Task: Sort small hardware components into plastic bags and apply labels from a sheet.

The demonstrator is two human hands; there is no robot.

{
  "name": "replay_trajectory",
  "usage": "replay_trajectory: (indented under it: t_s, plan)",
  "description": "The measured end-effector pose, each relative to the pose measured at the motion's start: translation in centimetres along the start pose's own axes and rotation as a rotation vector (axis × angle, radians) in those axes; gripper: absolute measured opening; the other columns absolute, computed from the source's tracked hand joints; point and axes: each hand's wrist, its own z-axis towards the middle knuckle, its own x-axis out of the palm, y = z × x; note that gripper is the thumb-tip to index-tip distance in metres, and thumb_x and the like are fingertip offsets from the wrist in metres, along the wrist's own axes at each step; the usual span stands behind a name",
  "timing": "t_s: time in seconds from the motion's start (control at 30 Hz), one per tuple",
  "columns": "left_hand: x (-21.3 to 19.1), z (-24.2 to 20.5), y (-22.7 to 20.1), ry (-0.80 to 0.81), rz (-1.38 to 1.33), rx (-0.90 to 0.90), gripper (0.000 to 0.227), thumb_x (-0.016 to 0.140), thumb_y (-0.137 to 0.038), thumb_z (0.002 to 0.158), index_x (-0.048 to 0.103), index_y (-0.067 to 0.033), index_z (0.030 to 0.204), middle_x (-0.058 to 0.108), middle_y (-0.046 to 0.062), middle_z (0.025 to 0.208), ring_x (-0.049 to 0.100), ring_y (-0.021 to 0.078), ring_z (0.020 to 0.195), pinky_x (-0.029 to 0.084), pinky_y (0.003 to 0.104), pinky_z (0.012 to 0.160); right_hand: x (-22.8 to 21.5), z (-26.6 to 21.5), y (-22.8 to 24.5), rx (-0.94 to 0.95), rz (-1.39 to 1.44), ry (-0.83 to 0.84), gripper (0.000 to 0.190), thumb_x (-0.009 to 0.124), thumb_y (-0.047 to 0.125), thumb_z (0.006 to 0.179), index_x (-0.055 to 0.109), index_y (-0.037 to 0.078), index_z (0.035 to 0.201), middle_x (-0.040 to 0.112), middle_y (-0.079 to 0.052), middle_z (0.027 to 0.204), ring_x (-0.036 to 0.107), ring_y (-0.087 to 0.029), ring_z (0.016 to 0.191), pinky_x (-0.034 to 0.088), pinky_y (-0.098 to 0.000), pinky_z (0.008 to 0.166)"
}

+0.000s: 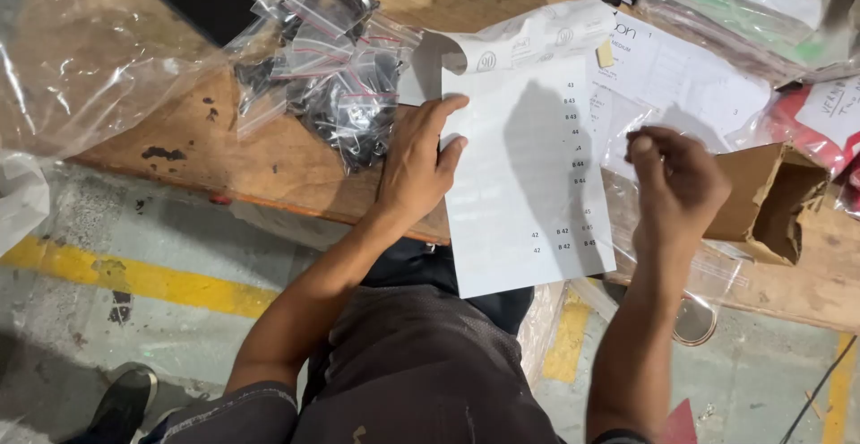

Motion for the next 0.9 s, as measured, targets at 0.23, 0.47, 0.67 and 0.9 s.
replay_trajectory:
  t_s: [0.23, 0.47, 0.67, 0.9]
  plan:
    - [-0.8, 0.7, -2.2, -0.017, -0.249, 0.096, 0.059, 0.070, 0.002, 0.095, 0.046, -0.0058, 0.148, 0.054, 0.015, 0.151, 0.053, 0.0324, 0.143, 0.045, 0.044, 0.120, 0.5, -4.2, 0.1, 0.017, -0.102, -0.175, 0.017, 0.069, -0.002, 0.108, 0.069, -0.005, 0.125, 0.074, -0.015, 0.116, 0.072, -0.017, 0.106, 0.061, -0.0261, 0.095]
    - [-3.3, 1.8, -5.3, 0.037, -0.627, 0.116, 0.050, 0.061, 0.005, 0.102, 0.047, -0.0053, 0.149, 0.057, 0.013, 0.146, 0.062, 0.0212, 0.131, 0.057, 0.033, 0.109, 2.1, 0.4, 3.6, 0.073, 0.053, -0.101, 0.059, 0.073, 0.012, 0.091, 0.043, 0.004, 0.141, 0.067, -0.011, 0.116, 0.068, -0.013, 0.106, 0.060, -0.0282, 0.091]
    - [-4.7, 5.3, -5.9, 0.100, -0.627, 0.200, 0.055, 0.071, -0.005, 0.101, 0.048, -0.0062, 0.151, 0.056, 0.014, 0.136, 0.061, 0.0177, 0.125, 0.056, 0.034, 0.109, 1.4, 0.9, -0.7, 0.235, 0.366, 0.020, 0.039, 0.077, 0.005, 0.094, 0.063, -0.004, 0.129, 0.074, -0.014, 0.109, 0.071, -0.018, 0.096, 0.060, -0.0319, 0.088]
    - [-11.0, 11.2, -7.7, 0.169, -0.569, 0.329, 0.045, 0.079, -0.013, 0.100, 0.058, -0.0074, 0.139, 0.068, 0.012, 0.120, 0.065, 0.0169, 0.106, 0.059, 0.034, 0.097, 4.4, 1.2, 2.0, 0.163, 0.404, 0.107, 0.025, 0.076, 0.004, 0.095, 0.068, -0.001, 0.118, 0.076, -0.010, 0.099, 0.073, -0.016, 0.088, 0.062, -0.0312, 0.080]
